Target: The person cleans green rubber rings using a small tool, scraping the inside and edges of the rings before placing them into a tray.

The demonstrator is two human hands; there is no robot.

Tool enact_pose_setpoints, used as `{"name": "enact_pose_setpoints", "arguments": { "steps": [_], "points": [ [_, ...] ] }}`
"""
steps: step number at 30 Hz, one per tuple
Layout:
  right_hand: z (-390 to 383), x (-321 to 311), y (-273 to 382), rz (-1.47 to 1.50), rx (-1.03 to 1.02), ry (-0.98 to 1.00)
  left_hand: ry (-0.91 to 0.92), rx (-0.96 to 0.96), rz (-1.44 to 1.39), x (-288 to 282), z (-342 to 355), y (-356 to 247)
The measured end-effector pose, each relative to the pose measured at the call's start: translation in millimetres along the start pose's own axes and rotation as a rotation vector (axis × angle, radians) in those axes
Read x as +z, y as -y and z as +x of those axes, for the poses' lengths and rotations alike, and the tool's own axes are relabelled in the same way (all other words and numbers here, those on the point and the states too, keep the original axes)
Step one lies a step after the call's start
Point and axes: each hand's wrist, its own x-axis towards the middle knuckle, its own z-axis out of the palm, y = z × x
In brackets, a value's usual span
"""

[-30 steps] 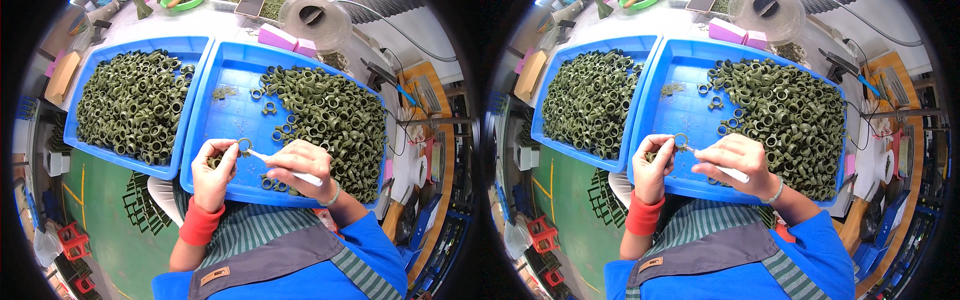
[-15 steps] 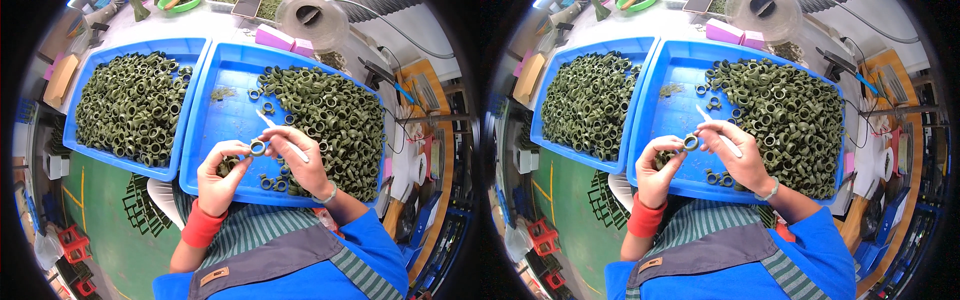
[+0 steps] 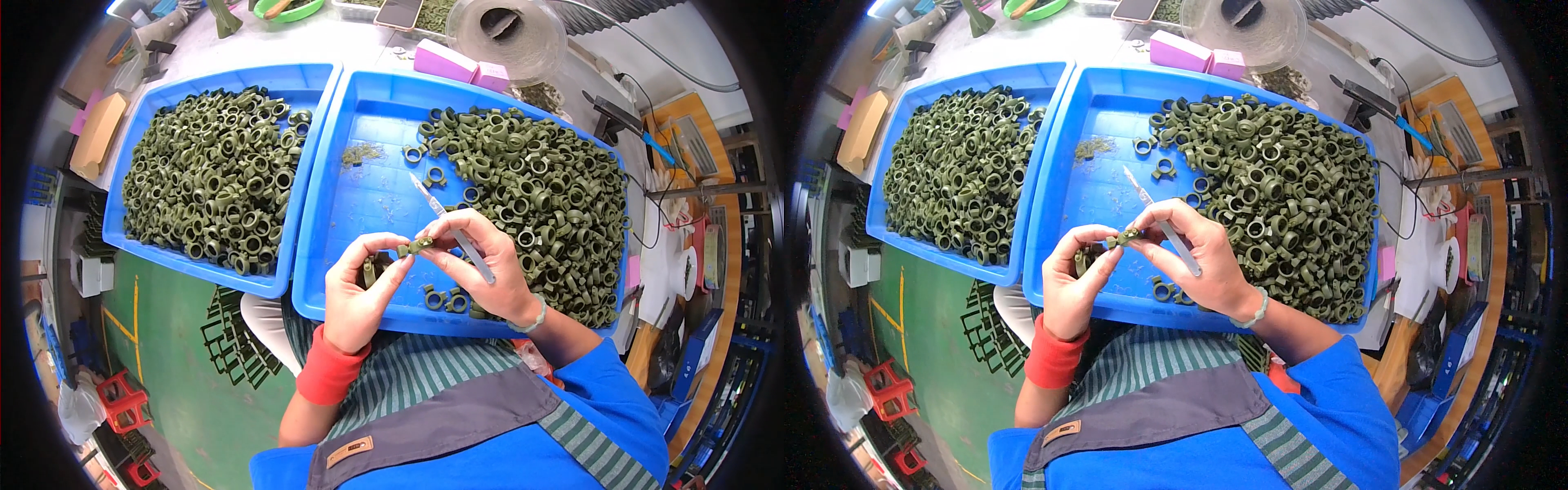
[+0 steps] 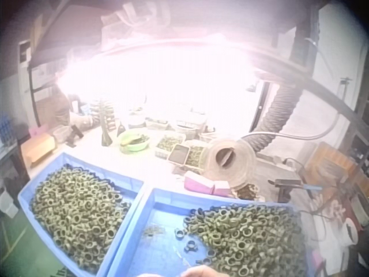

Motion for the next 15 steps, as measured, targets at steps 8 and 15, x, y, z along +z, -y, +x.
{"name": "enact_pose_setpoints", "arguments": {
  "steps": [8, 15],
  "points": [
    [6, -18, 3, -0.421, 0.032, 0.13, -0.392, 0.497, 0.607, -66, 39, -28],
    [-10, -13, -24, -0.759, -0.08, 0.622, -0.413, 0.431, 0.802, -83, 36, -36]
  ]
}}
